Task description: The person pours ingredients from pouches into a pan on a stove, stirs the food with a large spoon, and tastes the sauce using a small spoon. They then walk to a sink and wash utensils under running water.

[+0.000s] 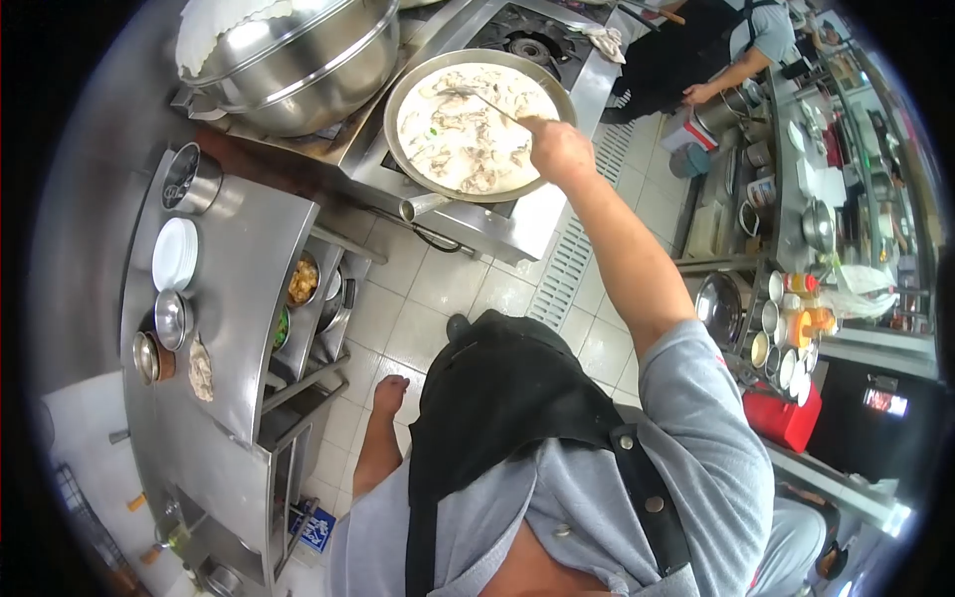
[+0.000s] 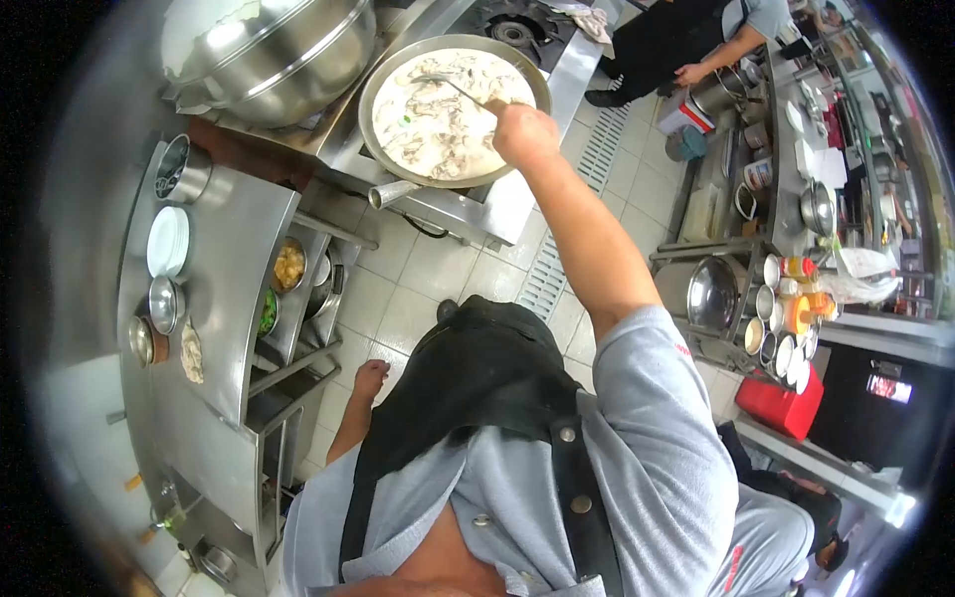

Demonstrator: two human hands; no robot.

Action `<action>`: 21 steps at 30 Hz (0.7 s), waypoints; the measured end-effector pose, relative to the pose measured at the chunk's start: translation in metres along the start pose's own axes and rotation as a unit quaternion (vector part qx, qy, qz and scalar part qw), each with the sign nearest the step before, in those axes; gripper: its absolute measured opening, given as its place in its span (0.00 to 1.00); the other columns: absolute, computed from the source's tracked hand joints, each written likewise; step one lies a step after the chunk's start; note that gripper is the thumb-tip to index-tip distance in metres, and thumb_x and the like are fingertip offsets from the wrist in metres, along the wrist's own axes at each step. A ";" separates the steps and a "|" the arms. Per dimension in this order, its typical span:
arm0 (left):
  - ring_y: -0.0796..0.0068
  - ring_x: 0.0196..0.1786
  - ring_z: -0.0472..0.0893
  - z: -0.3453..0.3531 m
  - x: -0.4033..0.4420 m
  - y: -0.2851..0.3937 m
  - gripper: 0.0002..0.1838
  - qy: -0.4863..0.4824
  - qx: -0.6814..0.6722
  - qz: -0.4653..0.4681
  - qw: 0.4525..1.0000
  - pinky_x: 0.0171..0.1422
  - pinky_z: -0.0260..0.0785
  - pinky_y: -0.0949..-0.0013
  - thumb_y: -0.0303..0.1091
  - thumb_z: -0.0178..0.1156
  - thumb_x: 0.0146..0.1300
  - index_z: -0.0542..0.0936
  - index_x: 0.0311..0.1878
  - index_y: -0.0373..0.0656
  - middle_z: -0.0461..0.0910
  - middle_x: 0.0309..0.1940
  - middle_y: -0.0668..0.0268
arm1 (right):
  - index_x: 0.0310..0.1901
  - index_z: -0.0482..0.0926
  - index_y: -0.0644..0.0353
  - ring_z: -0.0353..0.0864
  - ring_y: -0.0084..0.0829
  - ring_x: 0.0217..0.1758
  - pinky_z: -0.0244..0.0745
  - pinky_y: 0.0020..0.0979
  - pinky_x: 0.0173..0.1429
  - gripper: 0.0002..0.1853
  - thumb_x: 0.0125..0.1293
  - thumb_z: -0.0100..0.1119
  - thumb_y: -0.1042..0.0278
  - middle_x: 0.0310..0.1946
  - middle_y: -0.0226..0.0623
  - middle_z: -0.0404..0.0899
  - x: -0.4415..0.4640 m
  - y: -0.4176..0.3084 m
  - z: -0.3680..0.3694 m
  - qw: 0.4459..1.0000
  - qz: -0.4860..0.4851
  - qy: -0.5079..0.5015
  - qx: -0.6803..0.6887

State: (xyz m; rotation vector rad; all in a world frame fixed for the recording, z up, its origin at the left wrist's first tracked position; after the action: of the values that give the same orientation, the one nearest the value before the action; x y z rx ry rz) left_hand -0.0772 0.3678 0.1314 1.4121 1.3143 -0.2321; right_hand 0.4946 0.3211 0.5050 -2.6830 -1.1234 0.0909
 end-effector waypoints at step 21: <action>0.73 0.33 0.83 -0.003 0.005 -0.027 0.17 -0.011 -0.030 -0.021 0.999 0.34 0.74 0.68 0.40 0.66 0.65 0.84 0.48 0.35 0.85 0.33 0.63 | 0.52 0.84 0.49 0.88 0.42 0.51 0.83 0.42 0.54 0.15 0.67 0.54 0.71 0.46 0.42 0.88 0.033 -0.037 -0.008 0.983 -0.039 -0.081 -0.157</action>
State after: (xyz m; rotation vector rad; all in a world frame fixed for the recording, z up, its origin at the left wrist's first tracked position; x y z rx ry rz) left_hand -0.0981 0.3662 0.1141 1.3278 1.3243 -0.2336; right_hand 0.4933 0.3676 0.5230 -2.9462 -1.3949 0.1311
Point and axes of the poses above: each hand's wrist, its own x-axis towards the middle knuckle, its own z-axis out of the palm, y = z × x, the point moved 2 cm from there along x, towards the middle knuckle
